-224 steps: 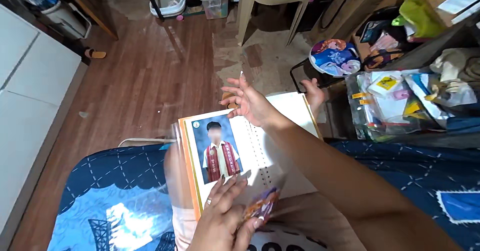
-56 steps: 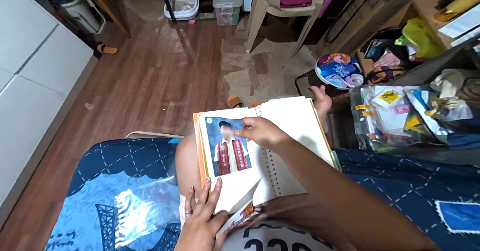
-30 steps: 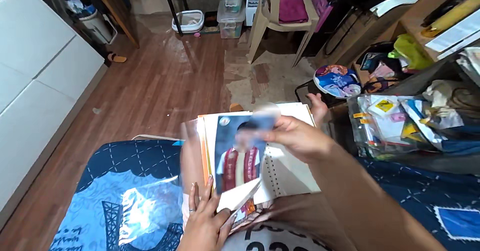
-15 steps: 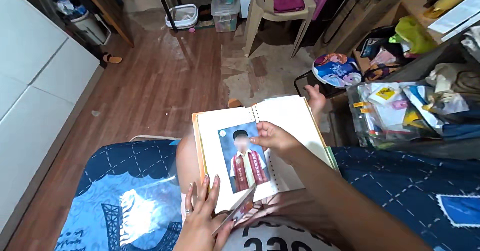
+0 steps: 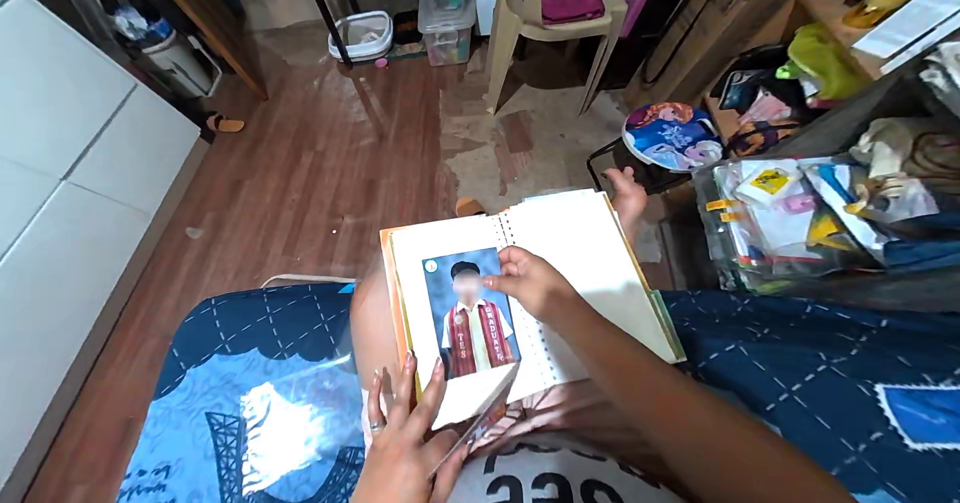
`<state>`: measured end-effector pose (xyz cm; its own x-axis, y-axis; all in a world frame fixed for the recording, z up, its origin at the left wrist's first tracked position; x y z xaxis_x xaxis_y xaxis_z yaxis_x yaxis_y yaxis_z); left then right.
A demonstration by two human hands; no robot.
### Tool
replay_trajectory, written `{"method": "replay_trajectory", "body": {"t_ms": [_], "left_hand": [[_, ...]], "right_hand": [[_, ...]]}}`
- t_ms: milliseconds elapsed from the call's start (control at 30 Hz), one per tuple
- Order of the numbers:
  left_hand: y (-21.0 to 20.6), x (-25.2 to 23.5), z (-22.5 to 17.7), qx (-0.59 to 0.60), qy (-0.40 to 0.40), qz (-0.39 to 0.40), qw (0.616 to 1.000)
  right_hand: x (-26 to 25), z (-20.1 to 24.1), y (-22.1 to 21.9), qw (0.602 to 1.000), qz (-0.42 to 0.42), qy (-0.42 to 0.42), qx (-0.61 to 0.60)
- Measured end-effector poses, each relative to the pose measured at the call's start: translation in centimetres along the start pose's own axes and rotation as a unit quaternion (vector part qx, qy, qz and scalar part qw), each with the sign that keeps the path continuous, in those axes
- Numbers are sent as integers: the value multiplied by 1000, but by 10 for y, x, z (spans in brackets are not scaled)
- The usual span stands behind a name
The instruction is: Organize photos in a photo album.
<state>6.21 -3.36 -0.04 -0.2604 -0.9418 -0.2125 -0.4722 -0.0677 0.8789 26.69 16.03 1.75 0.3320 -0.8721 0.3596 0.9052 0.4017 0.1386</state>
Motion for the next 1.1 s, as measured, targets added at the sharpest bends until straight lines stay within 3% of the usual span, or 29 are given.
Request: {"method": "replay_trajectory", "body": {"t_ms": [667,1100], "left_hand": [[-2,0,-1,-14,3,19,1000],[-4,0,-2,-14,8,18,1000]], "right_hand": [[-5,0,-7,999,0,-19,29],[1,4,-12,981,-29,-1,190]]}}
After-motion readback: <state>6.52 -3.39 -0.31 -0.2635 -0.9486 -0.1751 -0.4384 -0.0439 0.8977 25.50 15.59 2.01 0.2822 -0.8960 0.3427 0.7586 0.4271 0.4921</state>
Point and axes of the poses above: each hand's wrist, its own x-axis away from the middle knuckle, its own y-axis out of the back of the hand, z = x × y, the point moved 3 cm from there along -x, towards the middle knuckle, and after that the axes turned 7 degrees about y, right-handed, at the moved point
